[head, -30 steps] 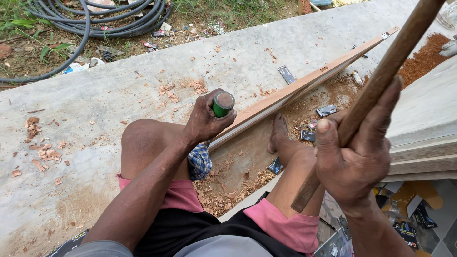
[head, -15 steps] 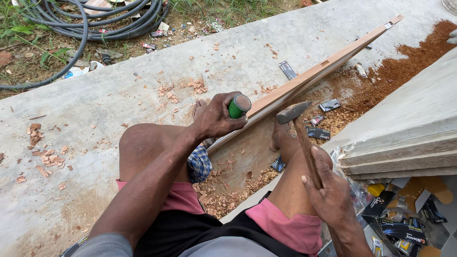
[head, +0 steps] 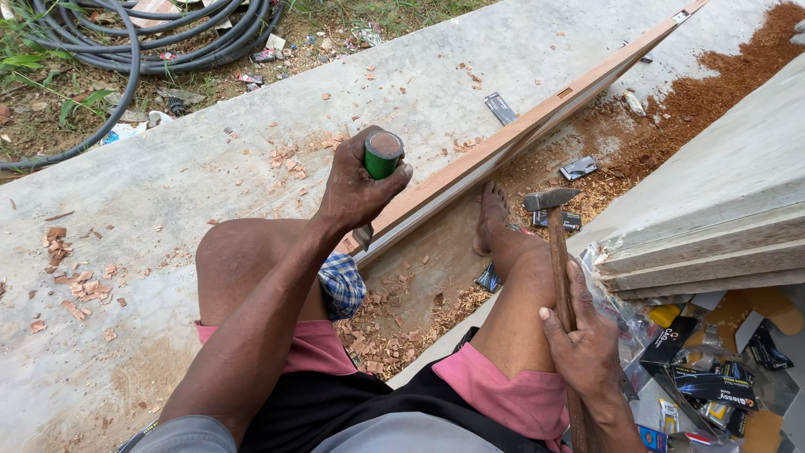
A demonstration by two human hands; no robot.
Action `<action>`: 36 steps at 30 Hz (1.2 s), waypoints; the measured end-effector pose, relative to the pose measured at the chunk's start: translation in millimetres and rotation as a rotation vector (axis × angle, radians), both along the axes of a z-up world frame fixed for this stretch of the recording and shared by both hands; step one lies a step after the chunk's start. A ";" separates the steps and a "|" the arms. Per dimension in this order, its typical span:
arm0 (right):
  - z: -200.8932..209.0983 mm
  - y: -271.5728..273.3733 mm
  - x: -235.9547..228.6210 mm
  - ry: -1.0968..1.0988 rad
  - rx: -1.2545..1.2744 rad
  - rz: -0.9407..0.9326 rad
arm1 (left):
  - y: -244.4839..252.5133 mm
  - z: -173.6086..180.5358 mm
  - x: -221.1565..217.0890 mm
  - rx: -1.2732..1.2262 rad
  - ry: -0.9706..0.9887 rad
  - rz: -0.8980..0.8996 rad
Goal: The person uses a chisel and a hammer to carve a groove into a wooden door frame.
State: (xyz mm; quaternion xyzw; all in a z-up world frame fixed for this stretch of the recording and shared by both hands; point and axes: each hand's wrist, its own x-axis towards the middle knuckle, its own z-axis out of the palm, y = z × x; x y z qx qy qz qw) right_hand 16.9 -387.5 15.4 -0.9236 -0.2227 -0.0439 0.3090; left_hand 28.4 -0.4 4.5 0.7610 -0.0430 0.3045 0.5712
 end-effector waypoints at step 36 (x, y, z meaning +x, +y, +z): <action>64.9 21.6 48.6 -0.154 -0.012 0.204 | -14.5 -18.6 39.4 0.007 0.120 -0.069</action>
